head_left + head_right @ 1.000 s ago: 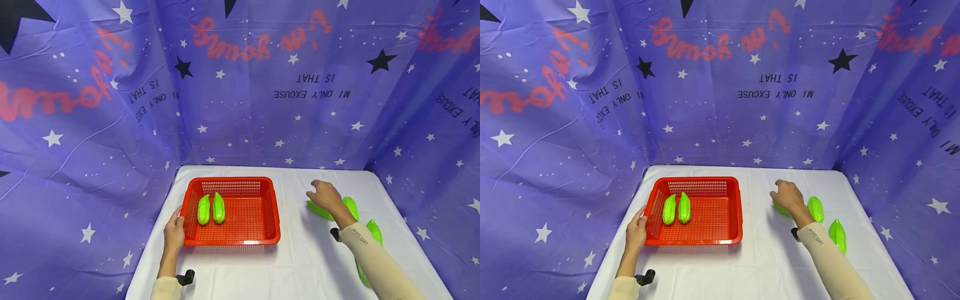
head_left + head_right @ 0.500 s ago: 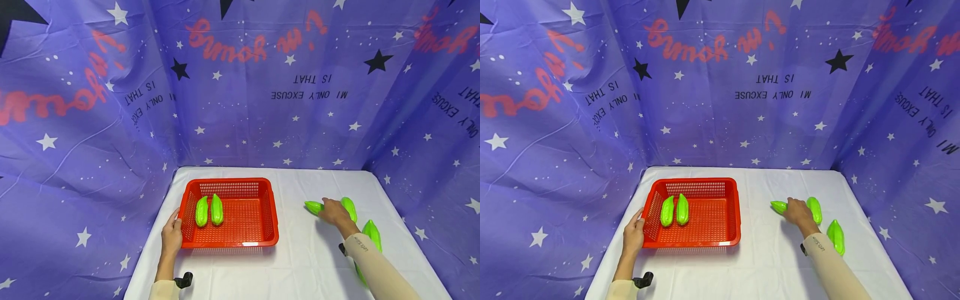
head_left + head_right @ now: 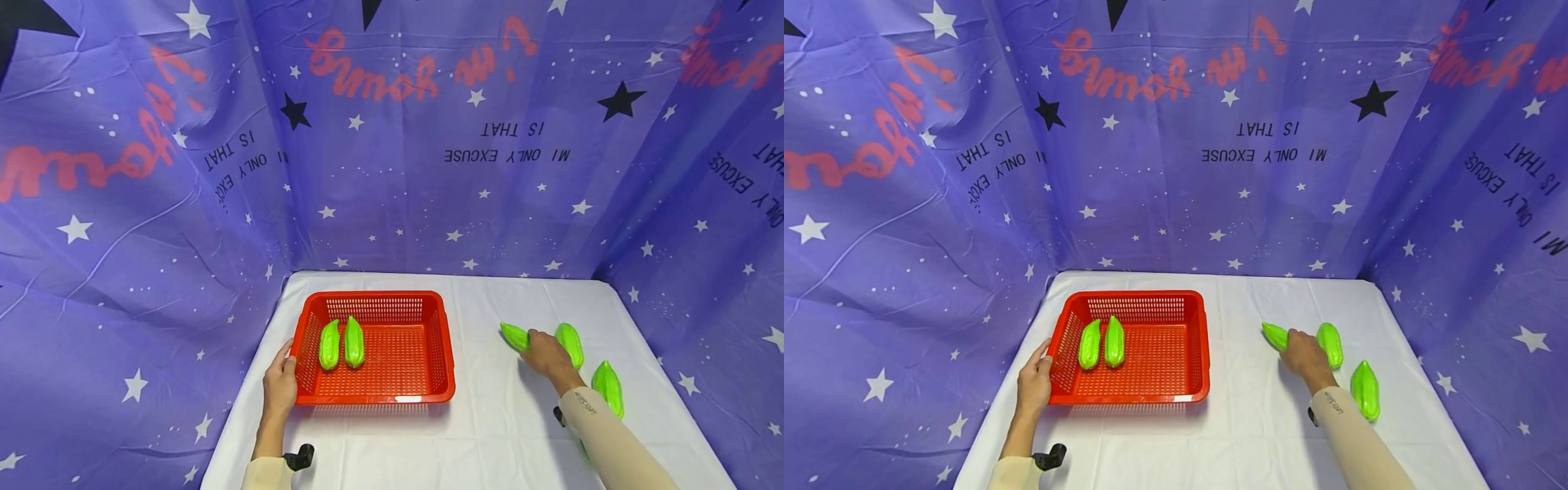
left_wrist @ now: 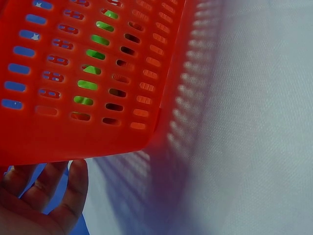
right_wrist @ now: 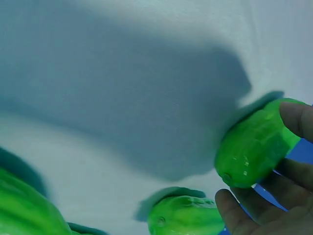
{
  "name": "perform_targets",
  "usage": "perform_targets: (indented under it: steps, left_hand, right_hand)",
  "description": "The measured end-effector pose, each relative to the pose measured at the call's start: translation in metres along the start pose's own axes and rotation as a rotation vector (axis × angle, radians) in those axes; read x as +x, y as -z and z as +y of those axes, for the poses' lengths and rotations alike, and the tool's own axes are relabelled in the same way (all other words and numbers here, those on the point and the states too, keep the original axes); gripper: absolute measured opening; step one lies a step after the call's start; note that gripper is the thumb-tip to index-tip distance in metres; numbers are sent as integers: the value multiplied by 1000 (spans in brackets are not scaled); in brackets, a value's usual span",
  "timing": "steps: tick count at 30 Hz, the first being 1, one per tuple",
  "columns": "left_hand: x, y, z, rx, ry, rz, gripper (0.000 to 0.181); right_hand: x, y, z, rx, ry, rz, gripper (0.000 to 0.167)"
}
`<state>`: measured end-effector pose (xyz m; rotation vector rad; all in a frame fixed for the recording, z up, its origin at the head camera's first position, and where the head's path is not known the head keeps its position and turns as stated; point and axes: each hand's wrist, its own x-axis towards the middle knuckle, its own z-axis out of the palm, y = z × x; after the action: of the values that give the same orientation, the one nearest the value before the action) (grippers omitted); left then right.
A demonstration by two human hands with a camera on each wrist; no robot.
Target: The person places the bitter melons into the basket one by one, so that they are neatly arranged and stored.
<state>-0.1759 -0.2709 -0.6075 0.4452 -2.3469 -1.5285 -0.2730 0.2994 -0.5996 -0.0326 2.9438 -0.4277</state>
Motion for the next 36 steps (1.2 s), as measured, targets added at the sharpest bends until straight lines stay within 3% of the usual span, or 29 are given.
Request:
perform_targets:
  steps: [7,25,36]
  left_hand:
    - [0,-1,2,3,1,0,43]
    - [0,0,0,5,-3,0,43]
    - [0,0,0,2,3,-8,43]
  right_hand:
    - [1,-6,1,-6,-13,43,46]
    - [6,-12,7,-4,-7,55,40]
    - [3,-5,-1,59,-9,52,49]
